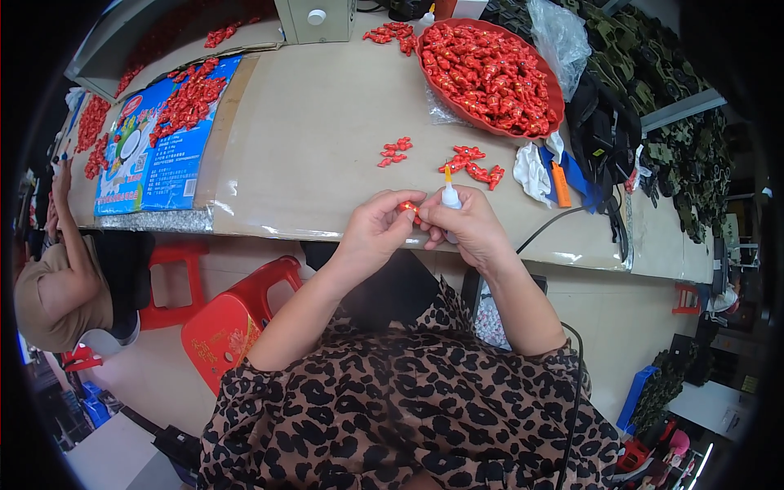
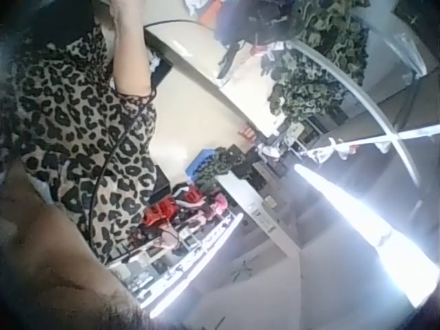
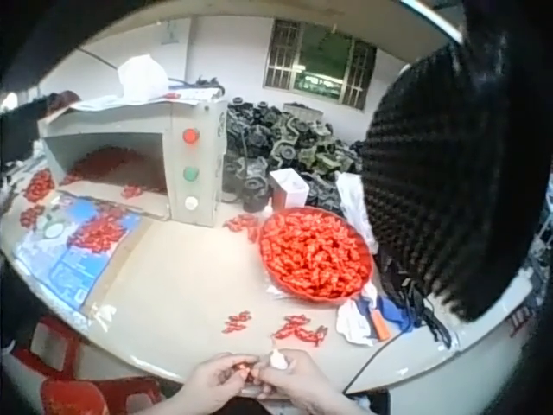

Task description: The person takes small plastic components from a dispenser and applies adhesive to the pieces using a glue bottle, assembling them together by hand.

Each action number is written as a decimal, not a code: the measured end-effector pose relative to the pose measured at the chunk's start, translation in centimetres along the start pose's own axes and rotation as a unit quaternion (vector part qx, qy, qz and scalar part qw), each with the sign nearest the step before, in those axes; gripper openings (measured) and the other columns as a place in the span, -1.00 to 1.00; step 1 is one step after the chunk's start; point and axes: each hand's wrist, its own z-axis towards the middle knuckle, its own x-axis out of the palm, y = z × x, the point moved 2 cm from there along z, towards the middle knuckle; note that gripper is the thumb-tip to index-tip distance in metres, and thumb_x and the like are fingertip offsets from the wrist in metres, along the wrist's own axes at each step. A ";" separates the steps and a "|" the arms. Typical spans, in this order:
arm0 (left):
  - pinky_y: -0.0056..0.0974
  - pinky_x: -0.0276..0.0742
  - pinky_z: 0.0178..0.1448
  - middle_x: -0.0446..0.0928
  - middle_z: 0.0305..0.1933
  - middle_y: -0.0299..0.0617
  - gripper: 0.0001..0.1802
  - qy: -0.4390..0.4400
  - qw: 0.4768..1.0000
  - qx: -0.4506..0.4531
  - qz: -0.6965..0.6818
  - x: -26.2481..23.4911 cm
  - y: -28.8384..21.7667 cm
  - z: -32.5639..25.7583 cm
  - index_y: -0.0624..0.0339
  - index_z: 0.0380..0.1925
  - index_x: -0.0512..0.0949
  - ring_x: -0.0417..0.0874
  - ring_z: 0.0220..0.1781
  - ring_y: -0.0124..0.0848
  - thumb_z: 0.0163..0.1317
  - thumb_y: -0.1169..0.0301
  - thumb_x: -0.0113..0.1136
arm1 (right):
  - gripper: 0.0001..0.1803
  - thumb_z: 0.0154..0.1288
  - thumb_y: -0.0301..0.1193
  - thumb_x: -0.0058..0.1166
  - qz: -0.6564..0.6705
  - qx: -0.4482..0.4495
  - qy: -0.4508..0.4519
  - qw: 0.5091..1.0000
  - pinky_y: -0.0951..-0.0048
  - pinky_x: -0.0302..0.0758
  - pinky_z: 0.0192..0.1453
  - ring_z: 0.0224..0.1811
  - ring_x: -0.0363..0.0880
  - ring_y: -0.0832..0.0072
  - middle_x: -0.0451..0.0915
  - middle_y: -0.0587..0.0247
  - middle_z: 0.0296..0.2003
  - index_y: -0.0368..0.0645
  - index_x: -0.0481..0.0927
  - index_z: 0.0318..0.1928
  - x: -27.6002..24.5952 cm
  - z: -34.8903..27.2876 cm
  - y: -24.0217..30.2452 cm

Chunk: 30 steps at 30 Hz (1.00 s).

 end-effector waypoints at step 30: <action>-0.54 0.24 -0.41 0.29 -0.47 -0.34 -0.84 0.028 0.993 0.014 -0.112 -0.9 1.2 0.2 0.24 -0.23 0.31 0.28 -0.49 -0.63 0.23 0.43 -0.20 | -0.88 -0.03 -0.57 0.07 0.068 -0.079 -0.005 0.995 0.60 0.45 -0.51 -0.61 0.45 0.60 0.50 0.21 -0.53 -0.31 0.44 -0.42 -0.5 -0.4 -1.0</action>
